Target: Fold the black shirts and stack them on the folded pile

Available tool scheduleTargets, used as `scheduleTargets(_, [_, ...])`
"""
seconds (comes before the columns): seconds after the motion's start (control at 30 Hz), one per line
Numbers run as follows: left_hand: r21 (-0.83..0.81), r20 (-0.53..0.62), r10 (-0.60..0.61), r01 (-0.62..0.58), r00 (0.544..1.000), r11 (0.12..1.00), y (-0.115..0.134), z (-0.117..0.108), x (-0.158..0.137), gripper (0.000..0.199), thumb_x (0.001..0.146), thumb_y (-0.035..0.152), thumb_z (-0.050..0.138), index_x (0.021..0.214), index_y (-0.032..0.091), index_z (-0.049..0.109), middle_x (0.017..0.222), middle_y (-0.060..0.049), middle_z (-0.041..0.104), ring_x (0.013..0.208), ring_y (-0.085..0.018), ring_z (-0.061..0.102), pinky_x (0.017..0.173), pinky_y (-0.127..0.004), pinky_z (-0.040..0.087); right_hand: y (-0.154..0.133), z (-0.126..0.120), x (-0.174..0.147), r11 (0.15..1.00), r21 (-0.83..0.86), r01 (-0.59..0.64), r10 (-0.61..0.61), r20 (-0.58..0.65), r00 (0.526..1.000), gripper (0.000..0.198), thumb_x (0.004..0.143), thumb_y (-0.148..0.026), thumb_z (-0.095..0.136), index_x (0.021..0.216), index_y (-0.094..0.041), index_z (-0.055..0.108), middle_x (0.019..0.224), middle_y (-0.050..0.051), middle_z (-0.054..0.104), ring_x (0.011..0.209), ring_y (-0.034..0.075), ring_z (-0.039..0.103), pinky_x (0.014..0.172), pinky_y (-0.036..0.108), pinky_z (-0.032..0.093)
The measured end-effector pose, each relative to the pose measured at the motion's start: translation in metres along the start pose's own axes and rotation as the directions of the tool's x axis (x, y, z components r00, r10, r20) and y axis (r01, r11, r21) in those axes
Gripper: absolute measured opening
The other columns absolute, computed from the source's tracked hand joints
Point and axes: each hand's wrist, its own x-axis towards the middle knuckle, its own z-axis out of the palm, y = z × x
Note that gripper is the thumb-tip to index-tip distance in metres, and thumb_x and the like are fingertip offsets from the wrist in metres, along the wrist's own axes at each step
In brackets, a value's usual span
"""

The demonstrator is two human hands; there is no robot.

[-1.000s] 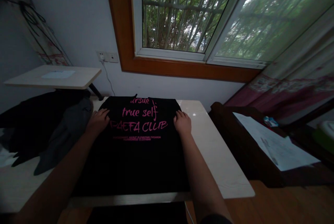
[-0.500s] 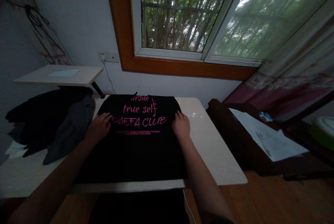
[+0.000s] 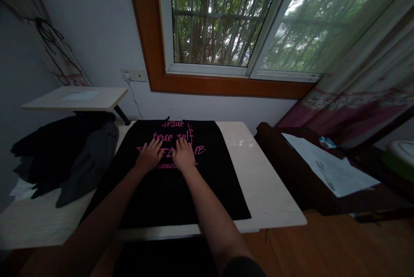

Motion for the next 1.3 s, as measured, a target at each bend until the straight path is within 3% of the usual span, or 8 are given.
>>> scheduleTargets(0.17, [0.007, 0.008, -0.031, 0.031, 0.999, 0.999, -0.045, -0.004, -0.024, 0.057, 0.102, 0.044, 0.032, 0.151, 0.018, 0.044, 0.161, -0.011, 0.036, 0.151, -0.027, 0.03, 0.123, -0.052, 0.022, 0.073, -0.025, -0.011, 0.991, -0.076, -0.112, 0.111, -0.019, 0.994, 0.049, 0.101, -0.034, 0.042, 0.144, -0.012, 0.054, 0.155, 0.015, 0.046, 0.146, 0.026, 0.038, 0.121, 0.044, 0.027])
scheduleTargets(0.3, [0.04, 0.003, -0.09, 0.09, 0.996, 0.995, -0.081, -0.009, -0.042, 0.058, 0.102, 0.043, 0.033, 0.151, 0.016, 0.044, 0.16, -0.012, 0.037, 0.151, -0.027, 0.03, 0.123, -0.051, 0.023, 0.139, -0.048, -0.03, 0.966, -0.175, -0.19, 0.173, -0.108, 0.979, 0.047, 0.099, -0.028, 0.042, 0.139, -0.009, 0.058, 0.148, 0.016, 0.054, 0.14, 0.027, 0.046, 0.117, 0.044, 0.034])
scheduleTargets(0.43, [0.052, -0.013, -0.136, 0.137, 0.991, 0.989, -0.103, -0.009, -0.057, 0.056, 0.1, 0.04, 0.034, 0.148, 0.013, 0.048, 0.158, -0.013, 0.041, 0.149, -0.027, 0.034, 0.122, -0.048, 0.025, 0.175, -0.066, -0.049, 0.94, -0.246, -0.237, 0.209, -0.138, 0.968, 0.044, 0.098, -0.023, 0.04, 0.135, -0.01, 0.062, 0.142, 0.014, 0.059, 0.132, 0.026, 0.051, 0.114, 0.041, 0.036])
scheduleTargets(0.7, [0.02, -0.173, -0.169, 0.175, 0.97, 0.984, -0.106, -0.018, -0.066, 0.043, 0.096, 0.03, 0.041, 0.129, 0.015, 0.065, 0.142, -0.012, 0.059, 0.139, -0.028, 0.044, 0.118, -0.043, 0.034, 0.159, -0.08, -0.061, 0.862, -0.338, -0.377, 0.32, -0.213, 0.923, 0.039, 0.098, -0.027, 0.046, 0.133, -0.019, 0.062, 0.124, 0.014, 0.063, 0.111, 0.03, 0.055, 0.089, 0.038, 0.046])
scheduleTargets(0.93, [0.073, -0.245, -0.278, 0.304, 0.929, 0.95, -0.098, -0.041, -0.079, 0.039, 0.097, 0.025, 0.039, 0.127, 0.018, 0.063, 0.131, -0.013, 0.061, 0.121, -0.03, 0.054, 0.105, -0.043, 0.044, 0.156, -0.085, -0.064, 0.816, -0.387, -0.428, 0.38, -0.197, 0.904, 0.037, 0.1, -0.03, 0.045, 0.132, -0.018, 0.06, 0.112, 0.015, 0.063, 0.099, 0.027, 0.061, 0.08, 0.035, 0.046])
scheduleTargets(1.07, [0.129, -0.225, -0.325, 0.359, 0.918, 0.924, -0.092, -0.051, -0.087, 0.04, 0.098, 0.031, 0.04, 0.13, 0.018, 0.061, 0.125, -0.014, 0.061, 0.112, -0.031, 0.057, 0.096, -0.043, 0.048, 0.157, -0.085, -0.065, 0.812, -0.383, -0.441, 0.403, -0.179, 0.898, 0.038, 0.102, -0.032, 0.042, 0.135, -0.018, 0.056, 0.11, 0.014, 0.067, 0.095, 0.026, 0.065, 0.078, 0.034, 0.047])
scheduleTargets(1.3, [0.134, -0.089, -0.486, 0.494, 0.869, 0.859, -0.092, -0.057, -0.099, 0.048, 0.1, 0.043, 0.035, 0.14, 0.022, 0.052, 0.121, -0.013, 0.065, 0.091, -0.028, 0.069, 0.076, -0.039, 0.053, 0.151, -0.087, -0.067, 0.816, -0.356, -0.455, 0.451, -0.098, 0.887, 0.042, 0.104, -0.035, 0.037, 0.14, -0.02, 0.05, 0.111, 0.013, 0.071, 0.088, 0.024, 0.07, 0.073, 0.032, 0.049])
